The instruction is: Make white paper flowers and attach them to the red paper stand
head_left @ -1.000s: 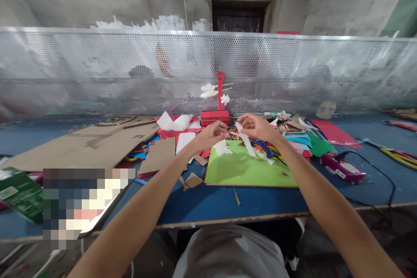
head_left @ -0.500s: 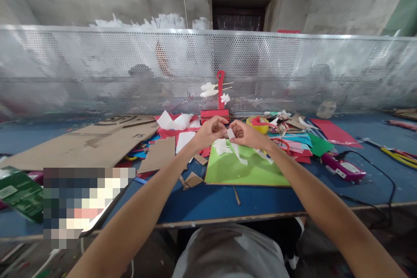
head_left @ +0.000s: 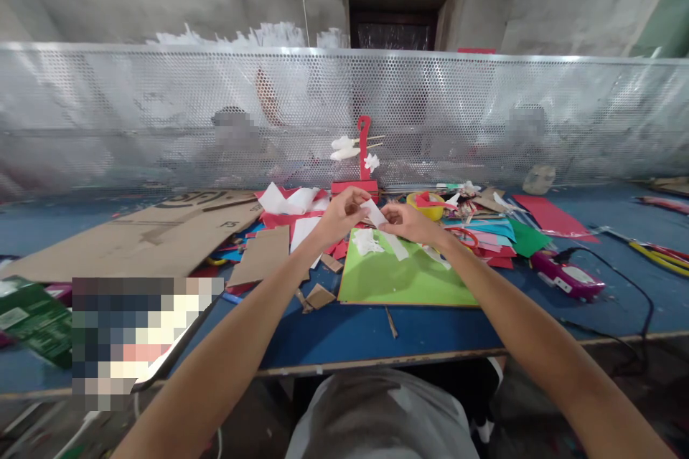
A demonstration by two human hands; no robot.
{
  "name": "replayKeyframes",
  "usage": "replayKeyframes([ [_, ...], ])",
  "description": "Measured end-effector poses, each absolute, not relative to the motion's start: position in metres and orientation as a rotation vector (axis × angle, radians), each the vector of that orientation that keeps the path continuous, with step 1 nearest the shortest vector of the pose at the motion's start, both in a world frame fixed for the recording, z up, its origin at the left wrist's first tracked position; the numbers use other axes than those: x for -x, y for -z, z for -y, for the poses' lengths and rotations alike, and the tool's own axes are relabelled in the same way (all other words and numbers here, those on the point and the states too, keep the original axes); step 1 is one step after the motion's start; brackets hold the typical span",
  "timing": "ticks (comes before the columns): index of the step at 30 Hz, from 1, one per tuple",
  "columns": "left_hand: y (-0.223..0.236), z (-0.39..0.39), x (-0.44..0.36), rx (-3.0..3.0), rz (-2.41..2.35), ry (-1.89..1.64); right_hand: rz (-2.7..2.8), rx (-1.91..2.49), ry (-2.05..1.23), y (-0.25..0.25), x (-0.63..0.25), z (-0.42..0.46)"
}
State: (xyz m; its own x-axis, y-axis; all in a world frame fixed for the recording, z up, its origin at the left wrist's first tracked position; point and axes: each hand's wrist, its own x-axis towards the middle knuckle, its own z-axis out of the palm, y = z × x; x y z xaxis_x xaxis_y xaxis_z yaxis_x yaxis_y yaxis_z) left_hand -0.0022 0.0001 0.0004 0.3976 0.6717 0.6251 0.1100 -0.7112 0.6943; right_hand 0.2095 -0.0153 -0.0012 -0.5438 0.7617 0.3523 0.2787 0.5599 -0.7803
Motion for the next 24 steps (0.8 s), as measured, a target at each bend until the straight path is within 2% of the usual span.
replayKeyframes([
  [5,-0.001,-0.005,0.006,-2.049,-0.755,-1.386,2.007,0.881,-0.812,0.002,-0.218,0.007],
  [17,0.007,-0.004,0.001,-2.279,-0.816,-1.068,2.087,0.93,-0.875,0.001,-0.209,0.017],
  [24,0.004,-0.003,0.004,-2.343,-0.821,-1.054,2.025,0.993,-0.87,0.0,-0.212,0.016],
])
